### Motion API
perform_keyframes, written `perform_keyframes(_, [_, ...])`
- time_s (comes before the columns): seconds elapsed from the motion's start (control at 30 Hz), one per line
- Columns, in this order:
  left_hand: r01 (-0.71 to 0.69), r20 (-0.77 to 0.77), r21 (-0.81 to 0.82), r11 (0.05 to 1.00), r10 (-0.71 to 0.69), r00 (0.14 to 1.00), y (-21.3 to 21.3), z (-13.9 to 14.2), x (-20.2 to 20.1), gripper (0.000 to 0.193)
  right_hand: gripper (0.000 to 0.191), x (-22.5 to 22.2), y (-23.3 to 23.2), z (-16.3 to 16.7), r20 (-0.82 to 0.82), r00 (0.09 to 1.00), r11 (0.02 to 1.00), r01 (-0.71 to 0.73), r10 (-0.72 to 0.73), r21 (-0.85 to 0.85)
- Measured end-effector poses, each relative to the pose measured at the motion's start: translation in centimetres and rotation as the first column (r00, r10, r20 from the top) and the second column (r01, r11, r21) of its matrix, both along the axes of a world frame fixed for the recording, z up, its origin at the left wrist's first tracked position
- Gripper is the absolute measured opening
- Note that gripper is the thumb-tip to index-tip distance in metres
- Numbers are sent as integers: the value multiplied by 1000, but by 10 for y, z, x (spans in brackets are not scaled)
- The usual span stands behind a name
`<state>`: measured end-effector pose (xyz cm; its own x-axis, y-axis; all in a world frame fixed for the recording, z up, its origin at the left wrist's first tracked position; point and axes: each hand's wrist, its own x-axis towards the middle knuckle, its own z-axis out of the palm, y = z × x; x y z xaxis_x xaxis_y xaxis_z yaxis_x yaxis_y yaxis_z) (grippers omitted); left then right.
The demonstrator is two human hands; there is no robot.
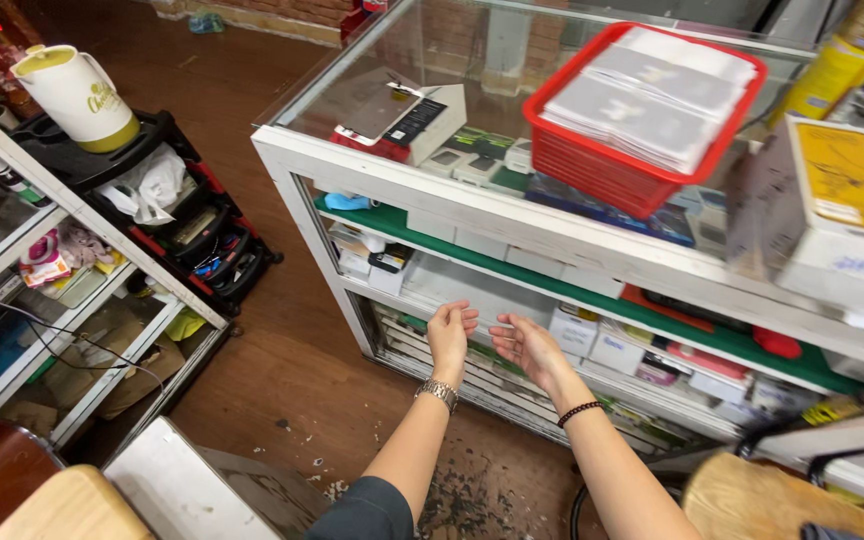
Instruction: The person takes phone boxes from the lower shelf, wipes each box with a cloth, and places the cleaned boxes in a row on the glass display shelf. They also handle and stack screen protector packages and return some boxes to the lower shelf.
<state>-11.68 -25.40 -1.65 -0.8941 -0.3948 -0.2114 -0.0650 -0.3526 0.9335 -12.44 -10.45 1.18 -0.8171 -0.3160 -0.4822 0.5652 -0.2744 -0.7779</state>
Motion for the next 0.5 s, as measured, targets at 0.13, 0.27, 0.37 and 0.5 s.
perform_keyframes(0.13, [-29, 30, 22, 999, 29, 999, -46, -13, -23, 29, 36, -28, -47, -24, 4, 998, 997, -69, 68, 26])
perform_keyframes(0.27, [-46, 61, 3, 999, 46, 997, -82, -29, -48, 31, 45, -56, -88, -45, -29, 991, 974, -125, 133, 190])
perform_keyframes(0.37, [-63, 40, 4, 998, 63, 997, -109, -40, -72, 37, 66, -83, -126, -57, -165, 954, 902, -170, 252, 398])
perform_keyframes(0.5, [-158, -5, 0, 987, 158, 987, -142, -52, -105, 55, 82, -123, -175, -71, -524, 719, 778, -38, 457, 627])
